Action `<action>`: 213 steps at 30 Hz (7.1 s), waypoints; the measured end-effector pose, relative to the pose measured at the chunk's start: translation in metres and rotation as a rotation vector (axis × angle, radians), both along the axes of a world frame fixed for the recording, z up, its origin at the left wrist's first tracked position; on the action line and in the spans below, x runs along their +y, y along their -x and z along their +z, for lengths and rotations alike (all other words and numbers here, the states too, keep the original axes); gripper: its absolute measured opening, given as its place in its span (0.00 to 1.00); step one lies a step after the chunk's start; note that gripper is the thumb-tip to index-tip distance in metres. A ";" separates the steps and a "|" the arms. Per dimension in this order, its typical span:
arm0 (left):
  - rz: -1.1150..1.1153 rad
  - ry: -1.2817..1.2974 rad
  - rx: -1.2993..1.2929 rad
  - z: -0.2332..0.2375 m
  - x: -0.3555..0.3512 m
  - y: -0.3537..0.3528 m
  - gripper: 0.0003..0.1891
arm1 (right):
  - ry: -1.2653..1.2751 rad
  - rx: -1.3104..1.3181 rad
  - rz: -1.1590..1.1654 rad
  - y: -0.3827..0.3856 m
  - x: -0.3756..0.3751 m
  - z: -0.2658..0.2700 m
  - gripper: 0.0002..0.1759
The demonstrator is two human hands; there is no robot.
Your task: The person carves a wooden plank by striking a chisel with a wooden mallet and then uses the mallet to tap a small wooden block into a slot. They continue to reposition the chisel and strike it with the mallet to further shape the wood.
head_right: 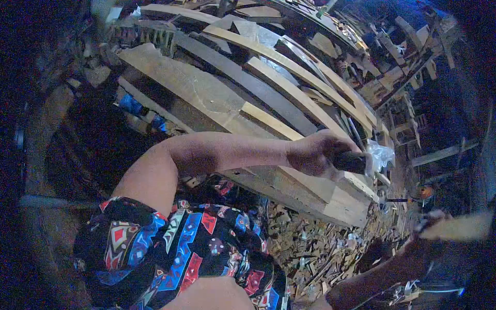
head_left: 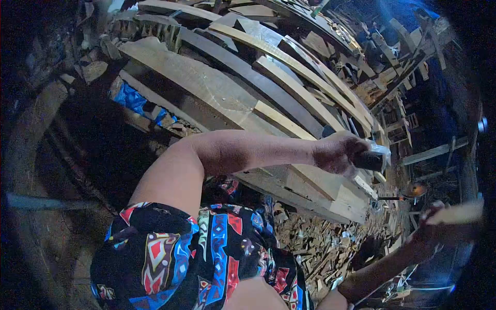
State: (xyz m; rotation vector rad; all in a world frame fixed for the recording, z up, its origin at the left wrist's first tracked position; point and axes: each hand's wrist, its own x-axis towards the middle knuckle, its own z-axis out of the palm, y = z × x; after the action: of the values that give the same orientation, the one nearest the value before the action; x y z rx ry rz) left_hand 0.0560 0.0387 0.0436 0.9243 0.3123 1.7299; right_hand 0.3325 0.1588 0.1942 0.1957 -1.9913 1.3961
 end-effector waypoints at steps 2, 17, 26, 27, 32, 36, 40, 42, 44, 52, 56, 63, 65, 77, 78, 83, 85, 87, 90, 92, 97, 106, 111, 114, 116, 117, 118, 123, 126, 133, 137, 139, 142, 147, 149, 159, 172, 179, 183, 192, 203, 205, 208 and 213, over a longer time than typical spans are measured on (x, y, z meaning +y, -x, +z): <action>-0.089 0.070 0.021 0.004 -0.003 0.002 0.13 | -0.023 0.029 -0.277 0.007 -0.004 -0.034 0.23; 0.729 -0.177 0.859 -0.004 -0.007 0.010 0.12 | 0.406 -0.252 0.016 0.042 0.018 -0.080 0.22; 1.119 0.067 0.607 0.000 -0.040 0.073 0.09 | 0.317 -0.124 -0.683 0.102 -0.012 -0.141 0.10; 1.103 0.227 0.467 0.002 -0.046 0.078 0.09 | 0.351 -0.170 -0.719 0.107 -0.008 -0.162 0.11; 1.287 0.049 0.532 0.031 -0.068 0.077 0.12 | 0.609 -0.075 -0.650 0.130 -0.002 -0.230 0.11; 1.245 0.083 0.643 0.048 -0.068 0.053 0.11 | 0.538 -0.267 -0.646 0.134 -0.010 -0.224 0.15; 1.156 0.131 0.573 0.033 -0.056 0.034 0.11 | 0.460 -0.224 -0.559 0.129 -0.012 -0.233 0.15; 1.137 0.179 0.549 0.020 -0.048 0.033 0.11 | 0.459 -0.199 -0.528 0.126 -0.010 -0.236 0.14; 1.116 0.176 0.526 0.017 -0.044 0.032 0.11 | 0.420 -0.197 -0.543 0.127 -0.006 -0.239 0.13; 1.142 0.188 0.528 0.016 -0.039 0.032 0.10 | 0.385 -0.148 -0.530 0.128 -0.005 -0.242 0.12; 1.137 0.217 0.528 0.022 -0.043 0.032 0.10 | 0.400 -0.172 -0.531 0.129 -0.008 -0.240 0.12; 1.148 0.199 0.532 0.021 -0.043 0.033 0.10 | 0.368 -0.209 -0.541 0.128 -0.010 -0.236 0.12; 1.152 0.198 0.547 0.020 -0.042 0.035 0.10 | 0.420 -0.231 -0.520 0.126 -0.010 -0.236 0.12; 1.261 -0.001 0.701 0.013 -0.021 0.029 0.15 | 0.419 -0.508 -0.566 0.130 0.001 -0.200 0.13; 1.246 0.001 0.700 0.008 -0.016 0.030 0.16 | 0.418 -0.565 -0.533 0.128 0.012 -0.192 0.13; 1.472 0.021 1.003 0.014 -0.010 0.027 0.18 | 0.085 0.135 -0.407 0.108 -0.004 -0.056 0.14; 1.196 0.071 0.725 0.015 -0.013 0.020 0.18 | -0.152 0.353 -0.536 0.111 -0.021 -0.030 0.14; 1.247 0.050 0.815 0.015 -0.010 0.019 0.16 | -0.117 0.500 -0.510 0.119 -0.043 -0.018 0.16; 1.465 -0.006 1.137 0.013 -0.006 0.019 0.15 | -0.547 -0.204 -0.699 0.139 -0.049 -0.050 0.21; 1.752 -0.112 1.593 0.012 0.004 0.027 0.13 | -0.404 -0.247 -0.353 0.141 -0.057 -0.030 0.22; 1.220 -0.044 0.812 0.008 -0.001 0.012 0.13 | -0.150 0.142 -0.709 0.113 -0.077 0.014 0.25; 1.131 -0.056 0.874 0.008 -0.002 0.005 0.14 | -0.120 -0.035 -0.424 0.099 -0.028 -0.008 0.21; 1.154 -0.066 0.877 0.009 -0.004 0.003 0.13 | -0.174 0.223 -0.673 0.091 -0.038 -0.015 0.18; 1.269 -0.031 1.110 -0.004 0.009 0.010 0.12 | -0.353 -0.344 -0.685 0.107 -0.042 -0.056 0.19; 1.283 -0.047 1.159 -0.017 0.018 0.013 0.12 | -0.377 -0.464 -0.594 0.107 -0.038 -0.043 0.22; 1.198 -0.044 1.081 -0.013 0.009 0.008 0.12 | -0.313 -0.361 -0.625 0.104 -0.046 -0.031 0.25; 1.110 -0.041 1.004 -0.008 0.000 0.003 0.12 | -0.184 -0.208 -0.565 0.098 -0.040 -0.030 0.21; 1.187 -0.084 1.054 -0.007 -0.004 -0.007 0.13 | -0.004 -0.238 -0.652 0.106 -0.057 -0.054 0.20; 1.044 -0.063 0.915 -0.003 -0.019 -0.003 0.13 | 0.113 -0.437 -0.536 0.111 -0.045 -0.096 0.19; 1.182 0.204 0.152 -0.011 -0.021 0.086 0.10 | -0.375 -0.687 -0.912 0.113 0.046 -0.201 0.26; 1.073 0.285 -0.546 -0.005 -0.024 0.141 0.12 | -0.397 -0.774 -0.894 0.123 0.037 -0.209 0.33; 1.096 0.413 -0.588 -0.015 -0.016 0.163 0.15 | -0.458 -0.818 -0.927 0.125 0.038 -0.209 0.34; 1.032 0.524 -0.754 -0.030 -0.002 0.182 0.20 | -0.732 -0.800 -1.043 0.125 0.015 -0.190 0.37; 0.962 0.414 -0.958 -0.064 0.027 0.189 0.21 | -0.425 -0.384 -0.666 0.161 -0.034 -0.184 0.33; 0.974 0.386 -1.031 -0.074 0.038 0.188 0.22 | -0.115 -0.423 -0.371 0.177 -0.072 -0.193 0.30; 1.231 0.556 -0.976 -0.081 0.043 0.168 0.25 | 0.983 -0.306 0.125 0.172 -0.185 -0.214 0.18; 1.234 0.531 -0.895 -0.098 0.051 0.178 0.28 | 1.090 -0.405 0.161 0.176 -0.178 -0.242 0.24; 1.213 0.511 -0.929 -0.090 0.042 0.166 0.30 | 1.046 -0.487 0.226 0.165 -0.182 -0.228 0.23; 1.214 0.501 -0.909 -0.098 0.045 0.173 0.29 | 1.120 -0.318 0.195 0.178 -0.181 -0.235 0.24; 1.268 0.505 -0.884 -0.091 0.043 0.163 0.31 | 1.100 -0.498 0.349 0.156 -0.193 -0.226 0.28; 1.226 0.472 -0.863 -0.100 0.045 0.167 0.30 | 1.035 -0.506 0.416 0.163 -0.187 -0.242 0.40; 1.219 0.458 -0.863 -0.107 0.049 0.172 0.31 | 1.066 -0.539 0.473 0.159 -0.188 -0.234 0.39; 1.211 0.448 -0.879 -0.113 0.053 0.176 0.31 | 1.093 -0.496 0.404 0.165 -0.180 -0.246 0.35; 1.232 0.443 -0.839 -0.109 0.050 0.172 0.30 | 1.083 -0.397 0.252 0.166 -0.185 -0.229 0.29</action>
State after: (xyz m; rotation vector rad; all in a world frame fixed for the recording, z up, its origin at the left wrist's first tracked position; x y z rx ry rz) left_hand -0.1155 0.0888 -0.0650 -0.5307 0.7330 2.7739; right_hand 0.1666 -0.0259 -0.0352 -0.3583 -1.2231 2.6135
